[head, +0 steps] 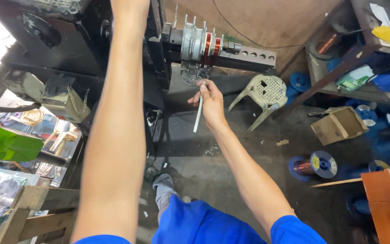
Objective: The person is setting up and operating a machine to wind copper wire onto a form, including using a wrench for adjustments.
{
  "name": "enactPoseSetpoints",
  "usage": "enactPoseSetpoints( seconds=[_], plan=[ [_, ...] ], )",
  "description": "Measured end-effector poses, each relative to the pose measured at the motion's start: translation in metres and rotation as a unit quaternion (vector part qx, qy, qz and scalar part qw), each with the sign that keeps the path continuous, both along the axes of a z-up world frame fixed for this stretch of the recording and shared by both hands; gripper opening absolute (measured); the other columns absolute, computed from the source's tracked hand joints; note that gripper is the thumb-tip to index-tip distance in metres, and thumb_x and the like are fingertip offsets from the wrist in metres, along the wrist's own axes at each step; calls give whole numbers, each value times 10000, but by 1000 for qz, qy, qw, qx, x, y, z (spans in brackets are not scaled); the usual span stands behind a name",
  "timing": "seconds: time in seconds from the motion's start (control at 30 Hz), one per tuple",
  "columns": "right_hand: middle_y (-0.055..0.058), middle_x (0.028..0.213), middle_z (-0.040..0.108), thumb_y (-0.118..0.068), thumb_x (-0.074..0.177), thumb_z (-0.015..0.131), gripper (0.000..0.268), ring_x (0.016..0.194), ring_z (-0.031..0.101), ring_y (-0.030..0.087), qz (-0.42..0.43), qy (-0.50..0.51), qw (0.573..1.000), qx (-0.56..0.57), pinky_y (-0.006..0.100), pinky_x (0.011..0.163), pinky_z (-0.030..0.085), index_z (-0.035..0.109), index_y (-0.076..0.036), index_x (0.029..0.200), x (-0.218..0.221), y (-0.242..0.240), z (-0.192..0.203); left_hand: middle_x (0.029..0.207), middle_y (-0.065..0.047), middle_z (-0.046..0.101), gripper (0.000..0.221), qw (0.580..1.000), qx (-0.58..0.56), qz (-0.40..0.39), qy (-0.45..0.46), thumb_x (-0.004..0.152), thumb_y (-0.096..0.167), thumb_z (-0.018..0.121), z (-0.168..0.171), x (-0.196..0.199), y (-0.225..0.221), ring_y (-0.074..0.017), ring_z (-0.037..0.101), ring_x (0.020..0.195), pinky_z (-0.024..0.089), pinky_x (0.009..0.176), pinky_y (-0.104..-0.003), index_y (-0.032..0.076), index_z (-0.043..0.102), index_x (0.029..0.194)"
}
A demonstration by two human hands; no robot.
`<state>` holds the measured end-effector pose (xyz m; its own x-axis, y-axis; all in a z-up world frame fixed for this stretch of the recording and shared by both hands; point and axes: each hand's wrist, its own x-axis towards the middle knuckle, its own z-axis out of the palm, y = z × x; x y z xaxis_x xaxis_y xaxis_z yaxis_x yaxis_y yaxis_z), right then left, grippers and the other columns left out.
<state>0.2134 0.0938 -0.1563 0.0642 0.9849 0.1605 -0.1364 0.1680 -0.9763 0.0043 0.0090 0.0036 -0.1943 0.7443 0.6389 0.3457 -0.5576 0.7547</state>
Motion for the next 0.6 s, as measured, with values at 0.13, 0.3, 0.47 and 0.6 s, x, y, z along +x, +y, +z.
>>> enactPoseSetpoints(
  seconds=[0.13,0.3,0.47,0.6],
  plan=[
    [119,650,646,-127,1160,452,216,704,809,284,17,-2,1000,11,300,590,629,642,-43,1220,0,-13,-23,1606,-271,513,519,994,55,37,-81,1223,308,473,-21,-7,25,-368,414,1553,262,1344,-466,-69,534,1574],
    [145,637,657,-140,1161,449,238,718,817,315,49,-33,998,-18,352,722,634,648,-25,1221,5,-48,-46,1260,-205,699,566,992,75,-16,-97,1156,416,401,-98,-34,-30,-335,654,1308,422,1247,-437,-40,716,1273],
    [173,633,664,-103,1154,453,229,716,820,342,73,-52,995,-46,380,782,617,648,-8,1227,12,-81,-71,1234,-159,793,717,971,-230,17,-60,1224,369,179,-304,-84,-64,-235,679,1246,486,1168,-452,15,802,1251],
    [150,626,662,-96,1151,455,246,712,818,322,80,-73,991,-83,380,776,614,669,1,1222,12,-97,-87,1469,-291,657,536,949,-279,42,-140,1200,362,362,-279,-47,-48,-468,574,1417,495,1147,-565,21,606,1533]
  ],
)
